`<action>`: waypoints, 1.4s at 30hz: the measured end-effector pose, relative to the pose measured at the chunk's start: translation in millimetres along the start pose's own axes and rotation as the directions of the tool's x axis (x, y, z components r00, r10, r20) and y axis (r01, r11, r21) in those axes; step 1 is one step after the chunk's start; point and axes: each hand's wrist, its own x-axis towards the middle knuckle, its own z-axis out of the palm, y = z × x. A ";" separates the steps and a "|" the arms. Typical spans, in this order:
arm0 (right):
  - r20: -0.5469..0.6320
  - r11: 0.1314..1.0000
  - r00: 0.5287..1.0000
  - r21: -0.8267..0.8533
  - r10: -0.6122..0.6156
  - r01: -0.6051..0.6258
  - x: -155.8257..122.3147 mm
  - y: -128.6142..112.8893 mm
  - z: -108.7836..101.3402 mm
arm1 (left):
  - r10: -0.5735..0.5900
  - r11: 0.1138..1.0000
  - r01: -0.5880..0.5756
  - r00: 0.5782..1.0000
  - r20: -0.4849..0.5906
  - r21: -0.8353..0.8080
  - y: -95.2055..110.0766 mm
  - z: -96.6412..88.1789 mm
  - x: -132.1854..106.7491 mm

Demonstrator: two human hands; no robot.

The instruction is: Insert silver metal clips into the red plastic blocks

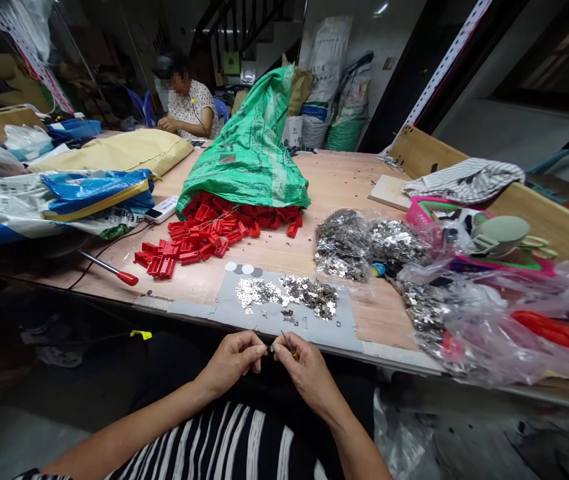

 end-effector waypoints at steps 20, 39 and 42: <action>-0.259 0.806 0.957 -0.590 -0.130 -0.051 41.7 -0.7 -32.9 | -0.031 0.998 0.029 0.999 -0.031 -0.048 -7.8 -6.2 5.3; -0.420 0.751 0.888 -0.644 -0.187 -0.147 24.7 15.3 -41.7 | -0.308 0.950 0.312 0.939 -0.153 -0.001 -61.1 -79.1 -9.4; -0.415 0.717 0.877 -0.685 -0.241 -0.127 22.9 16.8 -36.2 | -0.303 0.952 0.306 0.934 -0.189 -0.016 -68.9 -88.0 -17.3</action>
